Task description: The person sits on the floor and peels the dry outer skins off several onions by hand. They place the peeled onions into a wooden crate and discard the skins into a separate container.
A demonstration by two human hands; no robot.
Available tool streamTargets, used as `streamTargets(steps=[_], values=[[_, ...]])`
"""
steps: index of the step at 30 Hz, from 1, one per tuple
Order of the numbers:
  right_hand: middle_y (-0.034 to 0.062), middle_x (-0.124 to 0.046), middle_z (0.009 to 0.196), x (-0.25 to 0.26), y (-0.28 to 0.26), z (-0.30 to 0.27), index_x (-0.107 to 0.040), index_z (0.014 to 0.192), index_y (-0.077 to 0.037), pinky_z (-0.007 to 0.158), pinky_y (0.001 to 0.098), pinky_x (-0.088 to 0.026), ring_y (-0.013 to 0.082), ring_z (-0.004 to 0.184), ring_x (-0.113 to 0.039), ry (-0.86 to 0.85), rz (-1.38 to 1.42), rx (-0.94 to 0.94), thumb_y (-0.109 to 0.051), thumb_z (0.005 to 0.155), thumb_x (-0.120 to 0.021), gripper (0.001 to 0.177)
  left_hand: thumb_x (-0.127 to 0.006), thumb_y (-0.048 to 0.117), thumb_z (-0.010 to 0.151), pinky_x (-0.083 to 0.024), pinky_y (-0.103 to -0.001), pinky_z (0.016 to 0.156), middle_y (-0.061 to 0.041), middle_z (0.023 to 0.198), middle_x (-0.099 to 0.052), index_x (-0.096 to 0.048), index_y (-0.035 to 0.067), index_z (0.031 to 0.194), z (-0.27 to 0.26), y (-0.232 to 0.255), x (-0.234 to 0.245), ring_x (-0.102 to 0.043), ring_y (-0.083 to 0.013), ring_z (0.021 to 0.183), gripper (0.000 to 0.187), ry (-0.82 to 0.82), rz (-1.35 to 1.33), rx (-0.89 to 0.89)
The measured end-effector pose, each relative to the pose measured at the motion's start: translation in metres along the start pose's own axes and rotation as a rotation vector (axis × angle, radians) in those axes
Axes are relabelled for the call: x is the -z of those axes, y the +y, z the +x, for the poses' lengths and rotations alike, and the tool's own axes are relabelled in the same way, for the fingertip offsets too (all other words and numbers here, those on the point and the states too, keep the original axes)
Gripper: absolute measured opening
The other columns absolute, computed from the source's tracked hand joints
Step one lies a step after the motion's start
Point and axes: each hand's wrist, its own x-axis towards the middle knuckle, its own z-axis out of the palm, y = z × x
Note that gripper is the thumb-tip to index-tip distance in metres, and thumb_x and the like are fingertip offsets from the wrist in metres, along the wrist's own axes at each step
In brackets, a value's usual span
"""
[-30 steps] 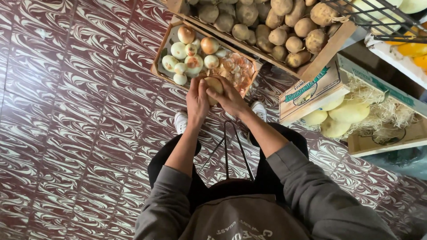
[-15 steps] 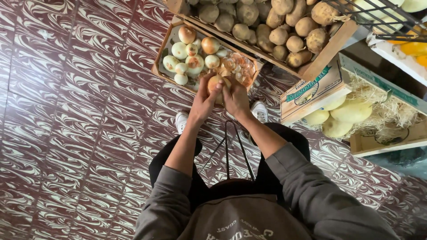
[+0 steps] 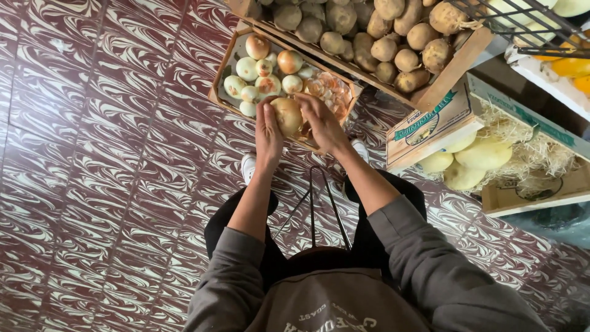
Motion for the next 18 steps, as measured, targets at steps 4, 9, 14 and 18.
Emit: streamTargets(steps=[4,9,14,18], values=[[0.0254,-0.058,0.108,-0.012,-0.015,-0.005,-0.056,0.141,-0.006,0.063,0.0469,-0.056,0.0440,0.086,-0.068,0.043,-0.188,0.396,-0.040,0.103,-0.065,0.052,-0.032,0.038,0.113,-0.053,-0.057,0.090,-0.033,0.119,-0.062,-0.051,0.016,0.142,0.003,0.001,-0.004,-0.063,-0.0475,0.112,0.042,-0.074,0.110,-0.088],[0.0104,-0.066,0.089,-0.014,-0.011,-0.006,-0.076,0.110,-0.012,0.066,0.0368,-0.056,0.0348,0.084,-0.069,0.388,-0.314,0.513,-0.025,0.106,-0.060,0.021,-0.038,0.037,0.111,-0.051,-0.059,0.091,-0.028,0.123,-0.062,-0.056,0.017,0.135,0.004,-0.005,-0.004,-0.062,-0.0490,0.114,0.037,-0.140,0.197,-0.086],[0.0127,-0.067,0.072,0.002,0.015,0.013,-0.073,0.095,-0.007,0.059,0.0358,-0.057,0.0279,0.069,-0.070,0.265,-0.237,0.196,-0.026,0.101,-0.065,0.021,-0.038,0.041,0.111,-0.050,-0.053,0.096,-0.020,0.124,-0.065,-0.059,0.020,0.134,-0.002,0.004,-0.003,-0.062,-0.0350,0.115,0.038,-0.145,0.062,0.011],[0.0187,-0.068,0.120,0.004,0.001,0.010,-0.062,0.131,-0.020,0.096,0.0495,-0.056,0.0345,0.112,-0.068,0.003,-0.498,-0.228,-0.028,0.093,-0.067,0.039,-0.046,0.034,0.112,-0.059,-0.047,0.092,-0.021,0.133,-0.057,-0.044,0.008,0.151,0.007,-0.006,0.004,-0.061,-0.0269,0.116,0.047,-0.175,-0.453,0.087]])
